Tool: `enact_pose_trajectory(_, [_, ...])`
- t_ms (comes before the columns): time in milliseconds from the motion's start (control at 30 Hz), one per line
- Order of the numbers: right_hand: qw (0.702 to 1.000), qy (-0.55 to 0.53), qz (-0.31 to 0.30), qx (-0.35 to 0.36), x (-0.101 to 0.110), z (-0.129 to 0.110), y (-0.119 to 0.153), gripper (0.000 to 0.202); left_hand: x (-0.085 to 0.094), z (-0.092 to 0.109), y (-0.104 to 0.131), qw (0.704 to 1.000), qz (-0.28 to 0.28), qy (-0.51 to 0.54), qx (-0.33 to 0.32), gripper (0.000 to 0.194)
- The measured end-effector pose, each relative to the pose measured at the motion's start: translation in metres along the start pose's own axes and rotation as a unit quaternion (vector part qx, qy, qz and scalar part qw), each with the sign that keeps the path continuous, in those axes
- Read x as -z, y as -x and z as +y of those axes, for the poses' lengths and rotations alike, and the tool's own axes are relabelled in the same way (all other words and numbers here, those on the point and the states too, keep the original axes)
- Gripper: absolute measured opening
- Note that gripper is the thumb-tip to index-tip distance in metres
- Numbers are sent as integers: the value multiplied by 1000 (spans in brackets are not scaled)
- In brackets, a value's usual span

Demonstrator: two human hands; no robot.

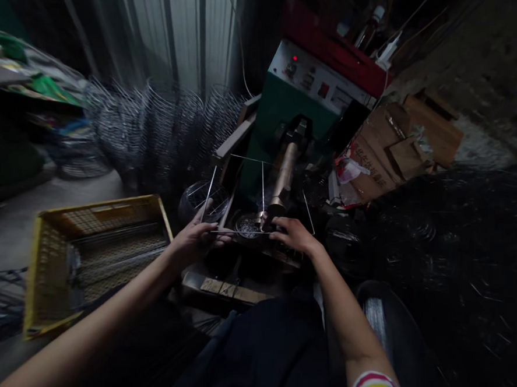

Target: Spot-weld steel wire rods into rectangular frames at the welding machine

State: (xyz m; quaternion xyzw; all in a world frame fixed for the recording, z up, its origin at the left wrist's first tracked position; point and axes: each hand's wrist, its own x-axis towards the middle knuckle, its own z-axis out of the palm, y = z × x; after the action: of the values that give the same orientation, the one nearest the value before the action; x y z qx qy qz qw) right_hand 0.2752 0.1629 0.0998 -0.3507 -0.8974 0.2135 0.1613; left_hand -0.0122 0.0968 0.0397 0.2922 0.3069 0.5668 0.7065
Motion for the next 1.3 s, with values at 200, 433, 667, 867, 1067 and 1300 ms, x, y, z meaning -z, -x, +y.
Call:
enact_pose_trajectory(200, [999,30,-20,-7,4,2,-5,43,2,1,-5,1000,12,17,9,86])
enact_pose_trajectory(433, [998,56,-7,5,0,2,-7,42,7,1,-8,1000,-1,-6,-11,86])
enact_pose_trajectory(667, [998,58,12,3,-4,4,-5,39,10,1,-9,1000,0,-10,-12,79])
enact_pose_trajectory(867, [997,20,77,-26,-3,8,5,39,12,0,-12,1000,18,-25,3,76])
enact_pose_trajectory(1067, [888,-61,310,-334,15,35,33,24,10,1,-9,1000,-11,-22,-6,87])
enact_pose_trajectory(1300, [879,-202,259,-347,-49,-10,115,42,30,-33,85,998,-2,-45,48,101])
